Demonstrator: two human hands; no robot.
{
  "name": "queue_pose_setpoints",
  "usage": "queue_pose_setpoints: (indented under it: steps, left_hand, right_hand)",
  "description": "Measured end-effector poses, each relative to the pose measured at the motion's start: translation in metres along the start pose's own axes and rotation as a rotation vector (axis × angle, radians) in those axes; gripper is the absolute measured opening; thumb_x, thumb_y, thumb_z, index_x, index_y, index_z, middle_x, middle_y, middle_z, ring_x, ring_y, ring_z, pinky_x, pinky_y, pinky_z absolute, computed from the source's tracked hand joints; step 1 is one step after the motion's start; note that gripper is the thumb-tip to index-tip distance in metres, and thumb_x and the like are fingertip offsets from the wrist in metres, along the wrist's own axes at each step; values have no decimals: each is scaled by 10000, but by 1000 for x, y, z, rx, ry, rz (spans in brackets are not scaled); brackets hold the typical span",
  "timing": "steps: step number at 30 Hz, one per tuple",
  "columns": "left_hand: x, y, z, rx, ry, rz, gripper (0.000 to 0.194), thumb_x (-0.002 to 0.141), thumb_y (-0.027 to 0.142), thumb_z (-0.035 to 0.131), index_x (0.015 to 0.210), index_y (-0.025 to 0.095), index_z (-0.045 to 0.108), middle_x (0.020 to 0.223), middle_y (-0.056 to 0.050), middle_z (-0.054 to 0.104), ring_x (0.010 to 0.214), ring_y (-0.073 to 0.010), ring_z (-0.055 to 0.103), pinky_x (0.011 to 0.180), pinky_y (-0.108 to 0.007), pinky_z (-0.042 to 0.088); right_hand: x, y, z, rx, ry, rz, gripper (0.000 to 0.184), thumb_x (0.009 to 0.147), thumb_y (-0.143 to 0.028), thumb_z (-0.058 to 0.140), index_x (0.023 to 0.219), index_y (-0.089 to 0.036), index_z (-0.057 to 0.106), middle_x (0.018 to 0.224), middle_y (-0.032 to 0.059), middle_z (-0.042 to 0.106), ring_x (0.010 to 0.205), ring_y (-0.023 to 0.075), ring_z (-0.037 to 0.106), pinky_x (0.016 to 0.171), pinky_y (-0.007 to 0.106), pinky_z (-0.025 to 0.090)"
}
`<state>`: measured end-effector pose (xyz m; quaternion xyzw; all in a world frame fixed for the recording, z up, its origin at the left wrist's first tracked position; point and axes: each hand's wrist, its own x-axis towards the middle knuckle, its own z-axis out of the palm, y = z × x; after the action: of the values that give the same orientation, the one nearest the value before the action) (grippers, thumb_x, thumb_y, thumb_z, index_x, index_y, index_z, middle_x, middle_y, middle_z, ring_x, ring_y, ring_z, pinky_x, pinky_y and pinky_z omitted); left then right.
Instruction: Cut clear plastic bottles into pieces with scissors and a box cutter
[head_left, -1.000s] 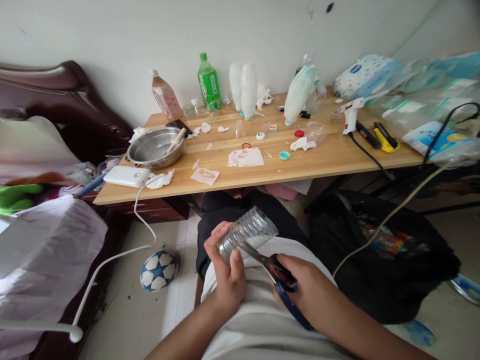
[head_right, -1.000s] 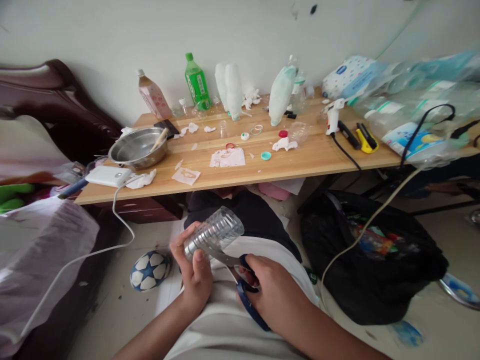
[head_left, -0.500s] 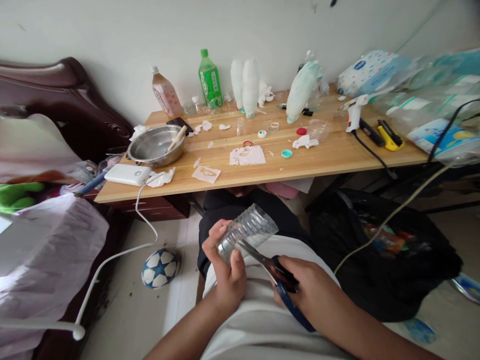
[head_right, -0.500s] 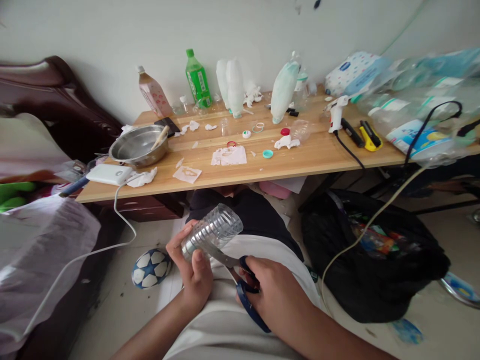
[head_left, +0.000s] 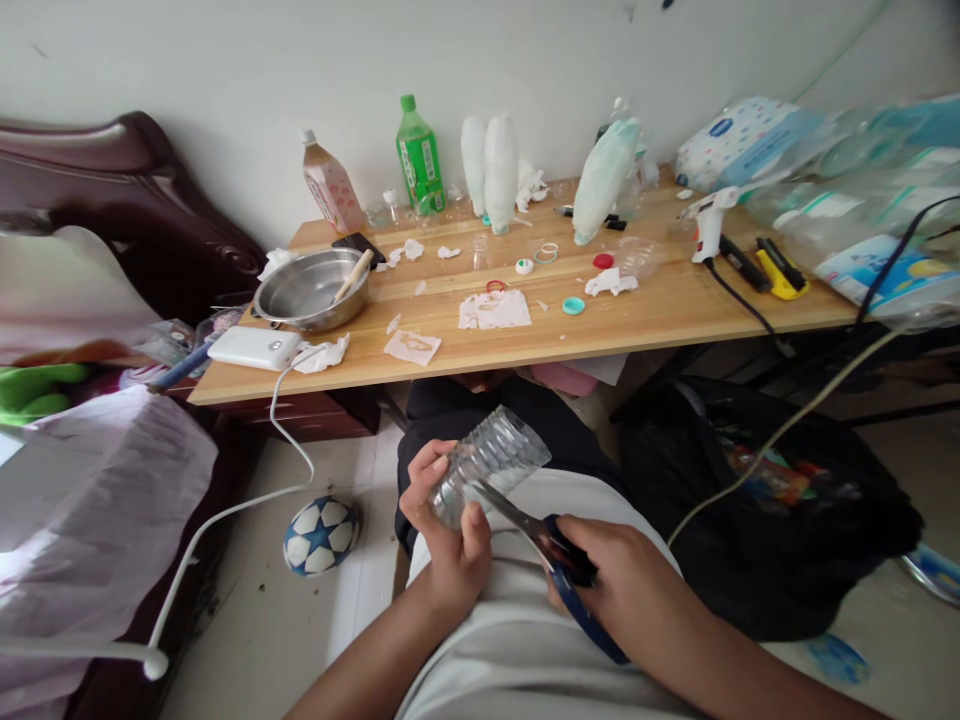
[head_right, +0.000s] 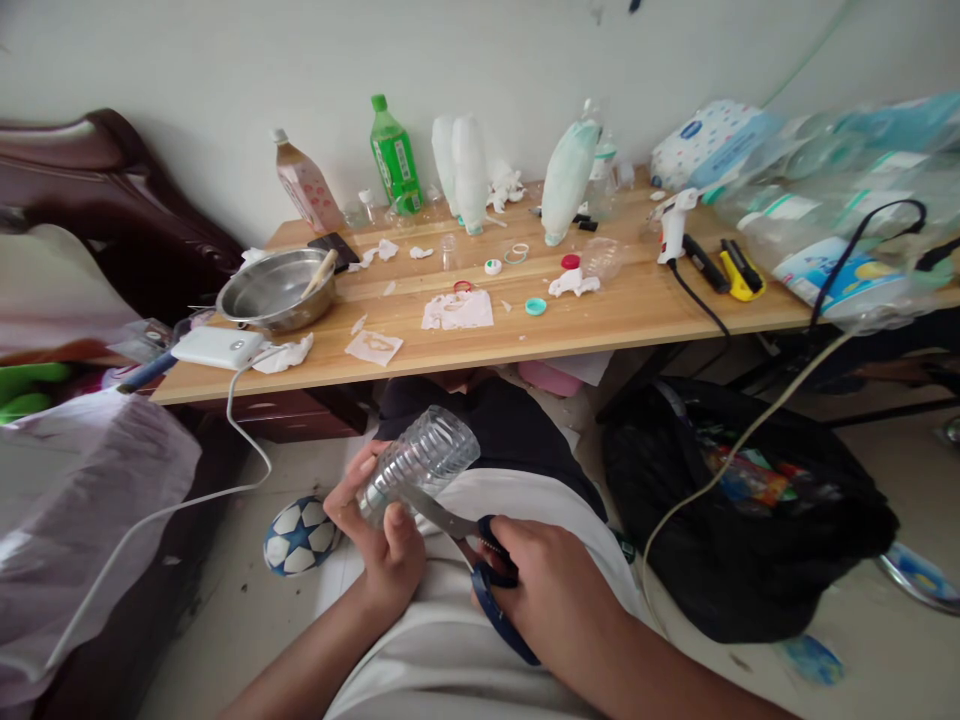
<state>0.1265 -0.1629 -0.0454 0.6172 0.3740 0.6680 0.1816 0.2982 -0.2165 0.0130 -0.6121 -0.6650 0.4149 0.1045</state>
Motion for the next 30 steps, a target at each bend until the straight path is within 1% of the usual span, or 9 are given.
queue_pose_setpoints:
  steps: [4, 8, 12, 18, 21, 24, 28, 30]
  left_hand:
    - [2, -9, -2, 28, -3, 89, 413, 970, 354, 541, 1346, 241, 413, 1261, -133, 510, 1138, -256, 537, 939, -490, 476]
    - [4, -15, -2, 42, 12, 157, 432, 951, 365, 562, 1339, 235, 422, 1268, -141, 515, 1136, -267, 550, 929, -496, 492]
    - [7, -18, -2, 65, 16, 193, 434, 946, 366, 559, 1342, 265, 411, 1281, -132, 510, 1122, -268, 568, 916, -503, 515]
    - [16, -27, -2, 68, 14, 317, 477, 921, 382, 586, 1359, 307, 413, 1318, -124, 492, 1079, -269, 604, 878, -479, 548]
    - [19, -34, -2, 82, 48, 375, 500, 903, 402, 601, 1361, 319, 420, 1314, -122, 499, 1069, -286, 611, 861, -501, 556]
    - [24, -42, -1, 92, 79, 441, 490, 893, 434, 610, 1344, 340, 443, 1302, -114, 502, 1024, -294, 628, 798, -499, 572]
    - [33, -51, -4, 104, 138, 536, 470, 874, 511, 625, 1300, 398, 461, 1283, -76, 493, 971, -276, 629, 743, -473, 584]
    - [35, -50, -6, 106, 114, 528, 480, 866, 538, 636, 1297, 421, 461, 1299, -58, 485, 999, -270, 623, 763, -470, 586]
  right_hand:
    - [-2, 2, 1, 16, 0, -6, 100, 777, -266, 535, 718, -236, 460, 747, 30, 666, 697, 193, 594, 646, 282, 364]
    - [-1, 3, 1, 34, 2, -16, 127, 783, -282, 516, 689, -238, 442, 697, 20, 639, 655, 180, 561, 625, 276, 349]
    - [0, 4, 3, 54, 6, -28, 114, 762, -276, 529, 688, -237, 452, 696, 15, 635, 650, 174, 554, 627, 270, 349]
    - [0, 6, 3, 65, 3, -14, 100, 741, -279, 542, 683, -234, 474, 684, 13, 634, 647, 176, 546, 619, 266, 350]
    - [0, 6, 2, 63, 5, -16, 110, 733, -289, 545, 678, -233, 469, 669, 13, 623, 640, 178, 543, 616, 266, 351]
    - [1, 7, 2, 51, 6, -17, 100, 722, -283, 547, 678, -231, 473, 662, 11, 613, 637, 177, 538, 612, 264, 349]
    - [0, 11, 4, 40, 6, -14, 88, 727, -259, 538, 675, -228, 474, 658, 5, 608, 638, 170, 539, 608, 256, 343]
    - [0, 12, 4, 43, 10, -13, 95, 730, -254, 538, 670, -227, 470, 657, 3, 606, 641, 169, 539, 607, 254, 340]
